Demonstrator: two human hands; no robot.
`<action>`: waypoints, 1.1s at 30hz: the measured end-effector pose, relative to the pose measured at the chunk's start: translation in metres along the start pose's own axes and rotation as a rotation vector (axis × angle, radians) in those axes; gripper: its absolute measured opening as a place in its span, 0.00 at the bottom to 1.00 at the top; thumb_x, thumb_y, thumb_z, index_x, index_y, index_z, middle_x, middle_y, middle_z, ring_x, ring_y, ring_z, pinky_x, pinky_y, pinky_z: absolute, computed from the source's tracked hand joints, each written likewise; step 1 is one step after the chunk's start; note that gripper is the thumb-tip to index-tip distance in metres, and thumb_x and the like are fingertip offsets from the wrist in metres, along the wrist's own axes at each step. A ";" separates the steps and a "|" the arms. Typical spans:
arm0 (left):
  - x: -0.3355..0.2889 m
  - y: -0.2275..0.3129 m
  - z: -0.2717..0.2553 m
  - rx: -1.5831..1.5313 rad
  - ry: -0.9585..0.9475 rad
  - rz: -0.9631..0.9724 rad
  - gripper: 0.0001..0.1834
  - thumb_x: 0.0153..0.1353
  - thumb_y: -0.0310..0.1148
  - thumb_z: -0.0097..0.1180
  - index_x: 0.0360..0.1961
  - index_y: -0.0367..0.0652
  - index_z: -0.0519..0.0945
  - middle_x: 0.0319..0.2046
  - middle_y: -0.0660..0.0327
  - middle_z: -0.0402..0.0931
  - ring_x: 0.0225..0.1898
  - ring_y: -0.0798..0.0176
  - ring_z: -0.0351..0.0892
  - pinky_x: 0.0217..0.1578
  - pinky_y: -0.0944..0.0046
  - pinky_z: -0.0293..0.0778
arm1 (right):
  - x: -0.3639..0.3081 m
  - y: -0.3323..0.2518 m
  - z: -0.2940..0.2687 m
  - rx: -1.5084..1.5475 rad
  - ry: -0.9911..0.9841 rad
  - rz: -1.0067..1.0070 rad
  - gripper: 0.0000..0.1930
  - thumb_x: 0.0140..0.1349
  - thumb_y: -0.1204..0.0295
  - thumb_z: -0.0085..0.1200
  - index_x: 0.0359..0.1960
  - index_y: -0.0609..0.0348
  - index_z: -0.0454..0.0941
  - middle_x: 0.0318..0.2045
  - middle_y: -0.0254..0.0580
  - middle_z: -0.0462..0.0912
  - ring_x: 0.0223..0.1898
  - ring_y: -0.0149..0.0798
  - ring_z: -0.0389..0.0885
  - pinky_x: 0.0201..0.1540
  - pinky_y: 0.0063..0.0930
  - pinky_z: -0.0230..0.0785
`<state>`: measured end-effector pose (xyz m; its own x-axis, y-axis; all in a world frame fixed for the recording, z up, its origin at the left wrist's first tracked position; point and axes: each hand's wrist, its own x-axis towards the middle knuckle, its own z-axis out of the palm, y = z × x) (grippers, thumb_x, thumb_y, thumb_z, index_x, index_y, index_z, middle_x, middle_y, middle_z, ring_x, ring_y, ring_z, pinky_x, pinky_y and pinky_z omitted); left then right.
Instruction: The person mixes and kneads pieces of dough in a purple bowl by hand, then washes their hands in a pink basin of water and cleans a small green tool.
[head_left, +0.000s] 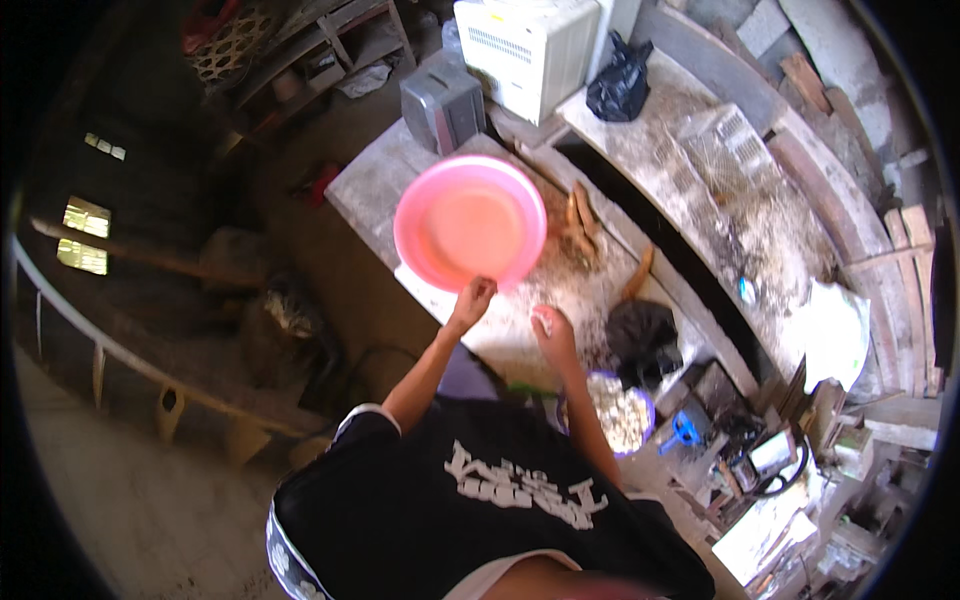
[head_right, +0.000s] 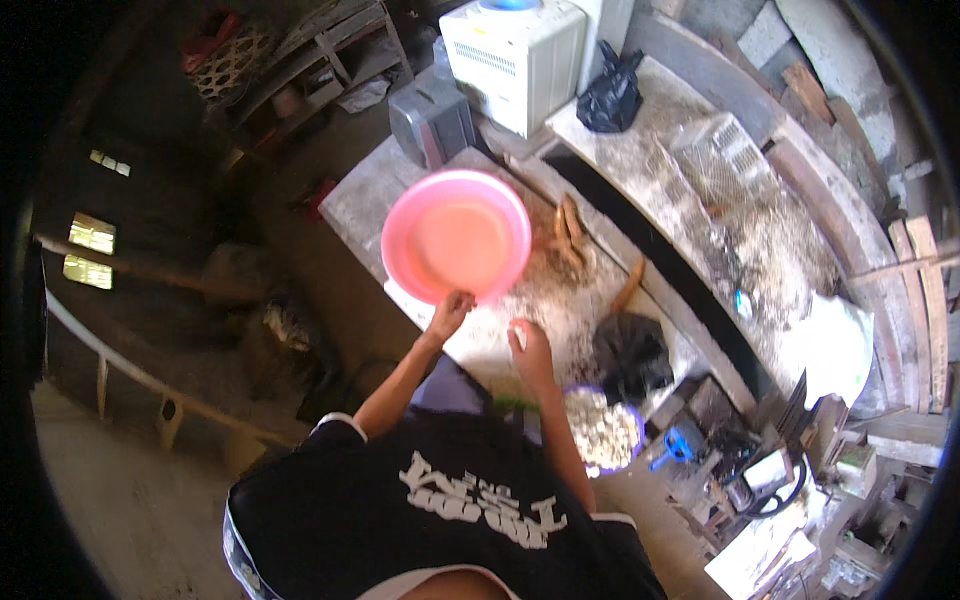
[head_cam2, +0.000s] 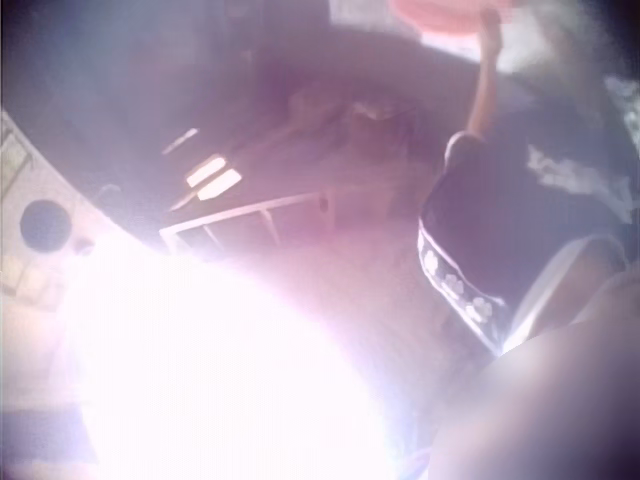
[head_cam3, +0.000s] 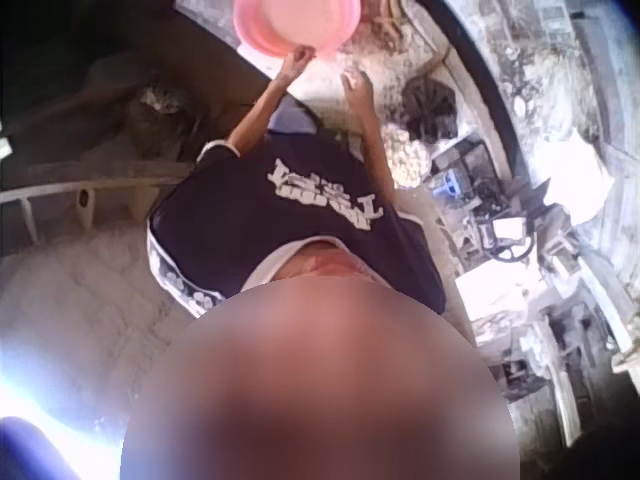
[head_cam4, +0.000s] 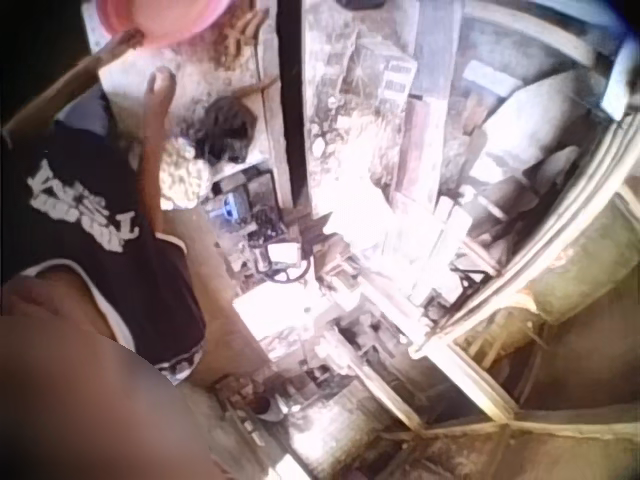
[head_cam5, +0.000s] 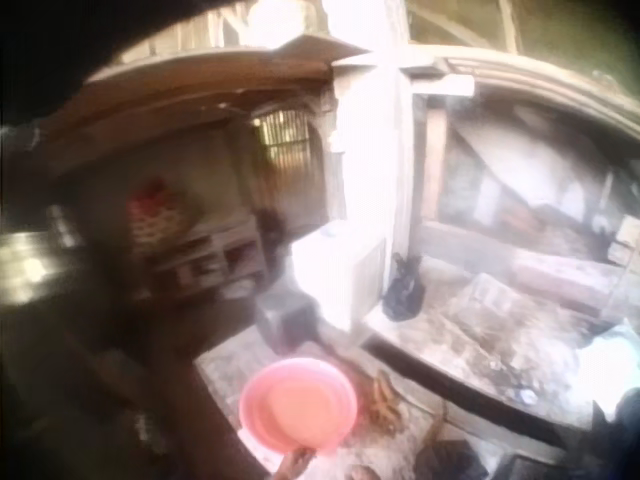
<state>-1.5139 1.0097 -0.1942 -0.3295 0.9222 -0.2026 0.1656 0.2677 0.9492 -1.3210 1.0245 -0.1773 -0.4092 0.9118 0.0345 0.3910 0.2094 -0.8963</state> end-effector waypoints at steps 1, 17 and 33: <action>0.031 -0.008 -0.025 0.052 0.021 -0.016 0.09 0.55 0.30 0.47 0.35 0.36 0.70 0.27 0.56 0.74 0.29 0.64 0.74 0.32 0.66 0.69 | 0.039 -0.003 0.029 -0.001 0.012 0.008 0.10 0.52 0.70 0.51 0.35 0.59 0.72 0.34 0.45 0.75 0.36 0.41 0.74 0.35 0.29 0.67; 0.421 -0.301 -0.161 0.411 -0.081 -0.484 0.10 0.54 0.32 0.40 0.30 0.38 0.71 0.31 0.44 0.73 0.36 0.45 0.72 0.40 0.52 0.65 | 0.426 0.182 0.422 -0.449 -0.286 0.379 0.14 0.58 0.67 0.34 0.30 0.64 0.71 0.25 0.56 0.73 0.29 0.53 0.72 0.32 0.40 0.64; 0.424 -0.309 -0.098 0.529 0.117 -0.231 0.12 0.57 0.35 0.43 0.28 0.37 0.75 0.23 0.48 0.75 0.25 0.49 0.75 0.28 0.56 0.70 | 0.390 0.239 0.384 -0.148 -0.064 0.248 0.08 0.54 0.76 0.39 0.33 0.67 0.70 0.27 0.55 0.73 0.32 0.52 0.73 0.32 0.40 0.65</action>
<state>-1.7958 1.2905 -0.5494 -0.5076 0.7947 -0.3329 0.5088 0.5883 0.6285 -1.7036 1.2947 -0.5472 -0.3354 0.9186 -0.2092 0.5992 0.0366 -0.7998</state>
